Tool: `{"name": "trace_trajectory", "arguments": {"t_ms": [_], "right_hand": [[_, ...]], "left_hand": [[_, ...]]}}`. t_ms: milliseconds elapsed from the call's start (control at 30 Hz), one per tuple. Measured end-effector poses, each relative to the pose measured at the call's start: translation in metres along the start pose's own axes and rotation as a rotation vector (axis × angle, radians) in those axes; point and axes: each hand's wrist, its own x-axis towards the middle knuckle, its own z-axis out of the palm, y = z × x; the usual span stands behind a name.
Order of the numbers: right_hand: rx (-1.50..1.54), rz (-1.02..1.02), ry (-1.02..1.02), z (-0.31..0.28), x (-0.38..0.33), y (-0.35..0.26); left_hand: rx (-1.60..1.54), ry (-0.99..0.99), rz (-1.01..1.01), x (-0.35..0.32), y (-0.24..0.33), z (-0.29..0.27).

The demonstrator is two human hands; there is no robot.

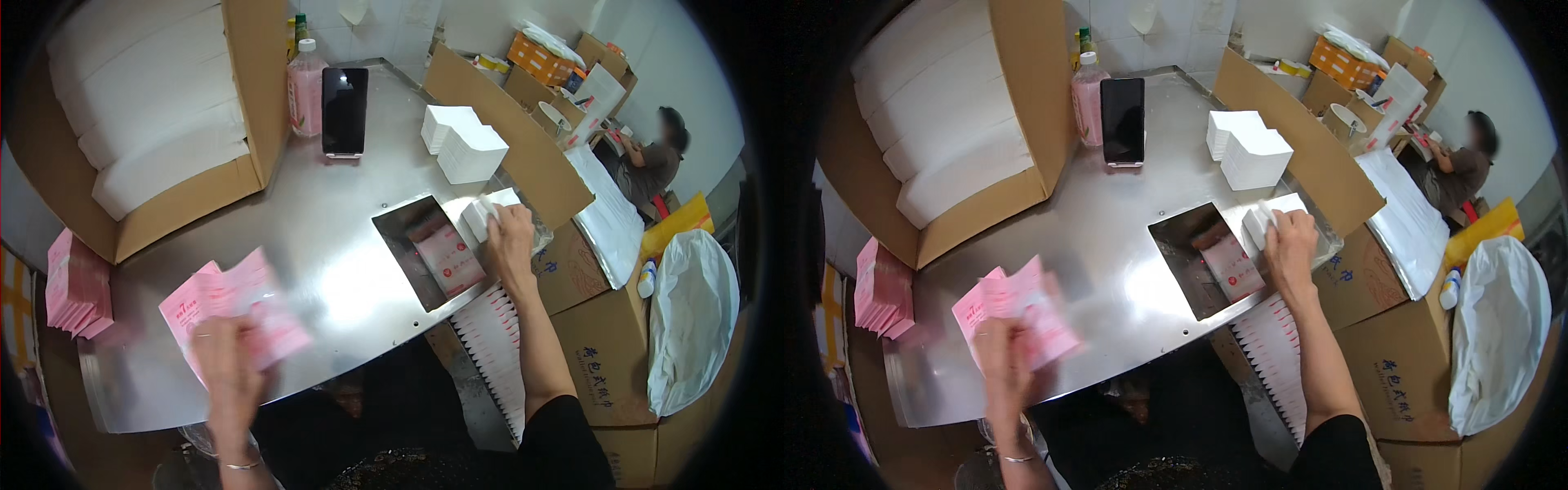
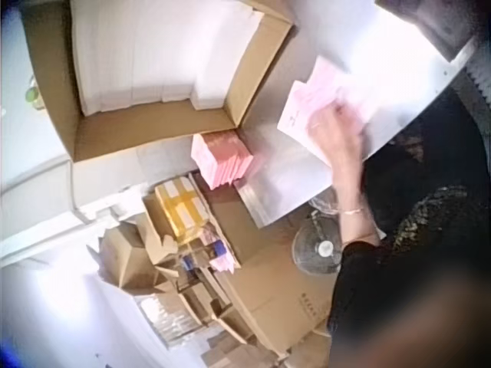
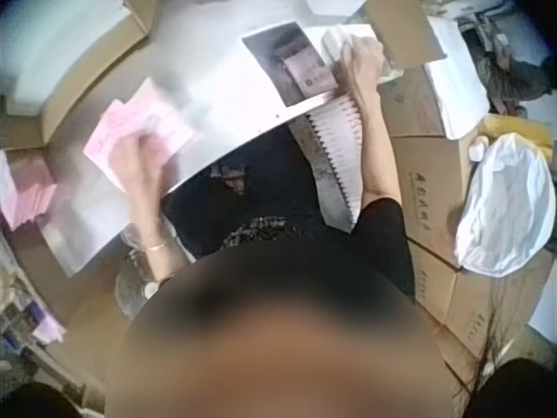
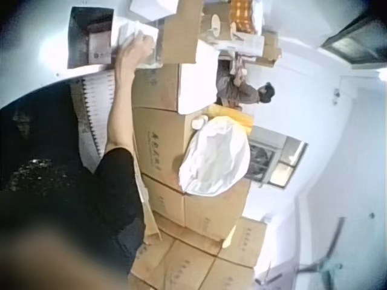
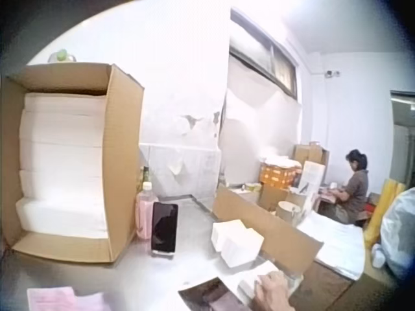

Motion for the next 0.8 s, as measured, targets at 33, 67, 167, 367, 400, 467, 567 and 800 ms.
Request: {"name": "trace_trajectory", "arguments": {"t_ms": [33, 67, 167, 367, 400, 467, 567, 800], "right_hand": [[0.008, -0.006, -0.009, 0.001, -0.004, -0.001], [0.005, -0.043, 0.039, -0.003, -0.004, -0.003], [0.370, -0.128, -0.142, -0.006, -0.023, -0.060], [0.373, -0.727, -0.334, -0.031, -0.082, -0.161], [0.235, -0.548, -0.416, -0.018, -0.069, -0.158], [0.057, -0.543, -0.634, -0.009, -0.045, -0.172], [0.380, -0.601, -0.418, -0.009, -0.061, -0.186], [-0.229, -0.128, 0.064, -0.030, 0.000, -0.050]], "left_hand": [[-0.107, -0.060, 0.048, 0.006, 0.030, 0.007], [-0.180, -0.110, 0.206, 0.008, 0.046, 0.033], [-0.202, -0.265, 0.347, 0.005, 0.075, 0.078], [-0.085, -0.291, 0.214, 0.012, 0.061, 0.066], [-0.058, -0.236, 0.150, 0.010, 0.071, 0.072], [-0.118, -0.207, 0.159, 0.012, 0.079, 0.081], [0.093, -0.105, 0.163, 0.025, 0.078, 0.070], [0.166, -0.252, 0.147, 0.019, 0.070, 0.076]]}}
